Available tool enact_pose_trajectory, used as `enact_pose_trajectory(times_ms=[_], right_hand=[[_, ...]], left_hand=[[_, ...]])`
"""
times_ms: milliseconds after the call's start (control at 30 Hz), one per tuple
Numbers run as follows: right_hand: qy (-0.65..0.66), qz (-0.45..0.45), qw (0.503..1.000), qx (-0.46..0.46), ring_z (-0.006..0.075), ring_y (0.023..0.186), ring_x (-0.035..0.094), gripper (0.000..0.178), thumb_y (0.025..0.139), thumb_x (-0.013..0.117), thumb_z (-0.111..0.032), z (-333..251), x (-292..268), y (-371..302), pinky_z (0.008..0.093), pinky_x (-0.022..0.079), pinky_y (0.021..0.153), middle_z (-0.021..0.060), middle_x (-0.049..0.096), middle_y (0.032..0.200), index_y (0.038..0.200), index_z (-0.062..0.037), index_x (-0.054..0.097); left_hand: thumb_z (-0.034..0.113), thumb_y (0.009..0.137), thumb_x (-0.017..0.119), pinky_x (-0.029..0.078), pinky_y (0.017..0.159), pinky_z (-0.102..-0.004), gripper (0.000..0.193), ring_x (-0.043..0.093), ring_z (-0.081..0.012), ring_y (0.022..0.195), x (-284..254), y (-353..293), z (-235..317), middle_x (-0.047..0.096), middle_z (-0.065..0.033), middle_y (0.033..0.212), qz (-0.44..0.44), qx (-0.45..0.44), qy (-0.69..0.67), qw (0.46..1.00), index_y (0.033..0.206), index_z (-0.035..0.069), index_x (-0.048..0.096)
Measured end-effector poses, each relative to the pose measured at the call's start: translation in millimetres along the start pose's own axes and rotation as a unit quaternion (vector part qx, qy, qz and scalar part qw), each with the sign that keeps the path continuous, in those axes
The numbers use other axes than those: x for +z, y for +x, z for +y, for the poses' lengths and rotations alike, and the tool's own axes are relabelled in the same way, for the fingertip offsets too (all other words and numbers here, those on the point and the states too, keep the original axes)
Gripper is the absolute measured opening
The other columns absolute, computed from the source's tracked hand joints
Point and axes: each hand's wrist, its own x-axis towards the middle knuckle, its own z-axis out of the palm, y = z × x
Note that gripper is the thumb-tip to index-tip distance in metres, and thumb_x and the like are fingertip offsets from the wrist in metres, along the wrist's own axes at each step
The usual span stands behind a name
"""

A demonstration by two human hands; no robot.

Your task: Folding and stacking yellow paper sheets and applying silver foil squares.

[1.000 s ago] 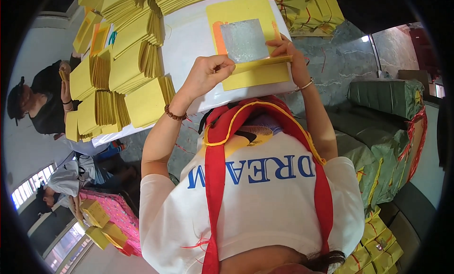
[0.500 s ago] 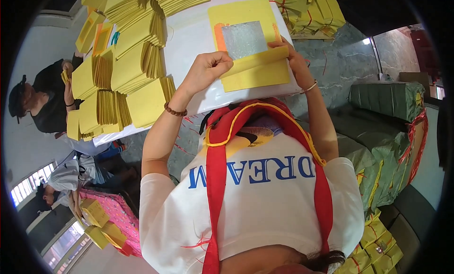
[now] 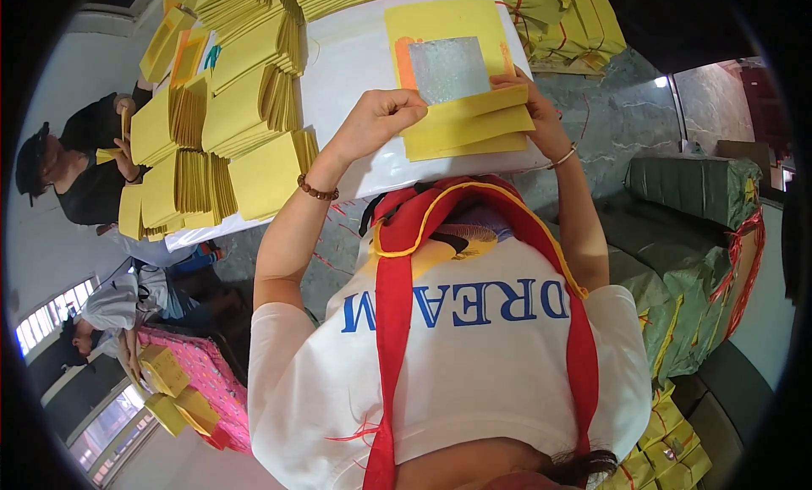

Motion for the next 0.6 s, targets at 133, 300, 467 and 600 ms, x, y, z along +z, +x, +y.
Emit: enact_pose_trajectory(times_ms=[133,300,467,600], right_hand=[[0.000,-0.003,1.000,0.005,0.0234,0.131,0.028,0.035,0.077,0.062,-0.005,-1.0,-0.3,1.2,0.0367,0.028,0.104,0.0068,0.049,0.126,0.112,-0.0068,0.056],[-0.033,-0.001,0.999,-0.020,0.0235,0.130,0.030,0.037,0.074,0.061,-0.001,-5.2,-0.2,-0.3,0.0363,0.028,0.104,0.0071,0.051,0.124,0.110,-0.0080,0.057],[-0.065,-0.004,0.997,-0.028,0.0232,0.127,0.035,0.035,0.072,0.059,0.000,-5.6,-1.6,-0.1,0.0353,0.029,0.103,0.0072,0.052,0.124,0.106,-0.0078,0.059],[-0.056,-0.002,0.998,-0.024,0.0227,0.123,0.040,0.029,0.075,0.058,-0.003,-9.6,-0.7,-0.6,0.0346,0.031,0.102,0.0085,0.051,0.124,0.104,-0.0074,0.059]], left_hand=[[0.019,0.086,0.054,0.035,0.053,-0.0210,0.022,0.039,-0.0035,0.059,-0.5,0.5,-1.5,0.048,0.0046,0.062,0.001,-0.010,0.002,1.000,0.083,-0.001,0.062],[0.019,0.086,0.053,0.035,0.052,-0.0213,0.022,0.038,-0.0039,0.058,-0.7,-0.8,0.0,0.046,0.0041,0.060,-0.002,-0.001,0.008,1.000,0.083,-0.001,0.062],[0.020,0.084,0.056,0.039,0.054,-0.0227,0.020,0.044,-0.0063,0.059,2.6,-6.3,5.0,0.052,0.0013,0.063,-0.013,0.024,0.031,0.999,0.091,0.002,0.062],[0.009,0.082,0.058,0.047,0.066,-0.0271,0.021,0.057,-0.0188,0.079,16.1,-15.3,33.1,0.060,-0.0070,0.097,0.014,0.226,0.333,0.915,0.102,0.005,0.061]])
